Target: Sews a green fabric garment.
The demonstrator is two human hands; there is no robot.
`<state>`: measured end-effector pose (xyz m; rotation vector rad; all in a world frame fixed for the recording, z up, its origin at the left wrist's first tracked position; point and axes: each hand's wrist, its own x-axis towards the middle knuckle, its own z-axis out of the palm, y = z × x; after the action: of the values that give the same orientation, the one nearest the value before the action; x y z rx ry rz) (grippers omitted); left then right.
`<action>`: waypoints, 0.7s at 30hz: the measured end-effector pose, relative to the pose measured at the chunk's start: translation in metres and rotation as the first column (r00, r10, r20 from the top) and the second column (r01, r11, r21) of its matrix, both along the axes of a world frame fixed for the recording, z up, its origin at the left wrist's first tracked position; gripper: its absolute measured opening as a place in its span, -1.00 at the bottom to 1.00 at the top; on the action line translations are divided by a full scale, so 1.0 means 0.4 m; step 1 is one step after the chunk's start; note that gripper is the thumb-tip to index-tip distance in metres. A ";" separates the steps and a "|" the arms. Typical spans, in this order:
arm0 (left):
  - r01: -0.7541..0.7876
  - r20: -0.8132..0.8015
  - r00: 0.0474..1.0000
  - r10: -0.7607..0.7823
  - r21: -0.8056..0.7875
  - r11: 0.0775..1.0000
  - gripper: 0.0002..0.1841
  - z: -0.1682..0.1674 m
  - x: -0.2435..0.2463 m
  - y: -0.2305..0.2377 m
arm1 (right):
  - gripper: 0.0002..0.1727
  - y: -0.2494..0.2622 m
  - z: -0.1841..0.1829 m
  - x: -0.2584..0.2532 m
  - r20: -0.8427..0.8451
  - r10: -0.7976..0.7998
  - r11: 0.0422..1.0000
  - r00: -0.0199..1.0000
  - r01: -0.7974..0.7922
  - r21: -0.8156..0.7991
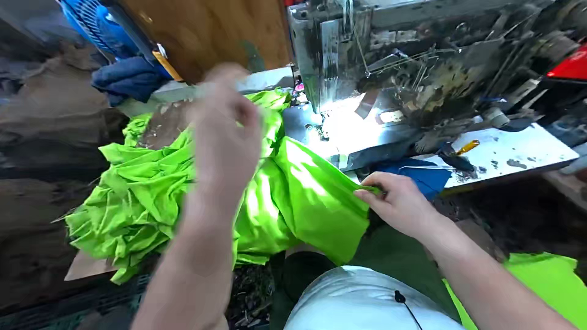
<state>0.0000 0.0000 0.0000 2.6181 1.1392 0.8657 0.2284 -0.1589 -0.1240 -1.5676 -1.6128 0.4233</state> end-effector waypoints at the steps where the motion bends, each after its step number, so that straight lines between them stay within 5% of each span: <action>1: 0.089 -0.065 0.993 -0.100 -0.152 0.984 -0.59 -0.064 0.049 -0.078 | -0.70 0.006 -0.018 -0.002 0.010 -0.004 0.999 1.000 0.005 -0.041; 2: 0.170 -0.136 0.965 -0.223 -0.323 0.931 -0.60 -0.125 0.090 -0.136 | -0.69 0.006 -0.029 -0.004 0.026 0.001 1.000 1.000 0.000 -0.029; 4: 0.276 -0.200 0.901 -0.386 -0.422 0.863 -0.67 -0.231 0.135 -0.191 | -0.69 -0.011 -0.039 -0.007 0.082 0.018 0.998 0.996 -0.023 0.057; 10: 0.283 0.060 0.959 -0.277 -0.251 0.926 -0.68 -0.378 0.083 -0.232 | -0.67 -0.096 -0.121 0.005 0.246 0.034 0.986 0.969 -0.072 0.149; 15: 0.436 0.389 0.861 -0.327 -0.233 0.869 -0.74 -0.429 0.083 -0.314 | -0.79 -0.116 -0.184 -0.050 0.222 0.041 0.943 0.974 -0.111 0.314; 18: 0.451 0.579 0.791 -0.197 -0.334 0.828 -0.82 -0.441 0.073 -0.305 | -0.64 -0.132 -0.192 -0.038 0.215 -0.023 0.999 0.976 0.016 0.034; 20: 0.543 0.672 0.738 -0.069 -0.530 0.652 -0.74 -0.422 0.054 -0.301 | -0.55 -0.134 -0.164 -0.004 0.131 -0.056 0.945 0.990 0.095 -0.314; 21: 0.590 0.693 0.720 -0.013 -0.602 0.538 -0.67 -0.411 0.044 -0.299 | -0.57 -0.135 -0.152 0.013 0.117 -0.067 0.925 0.991 0.106 -0.364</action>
<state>0.0178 -0.1195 -0.1643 1.4982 0.5744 0.7707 0.2336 -0.2127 -0.1848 -1.9634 -1.5978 0.6366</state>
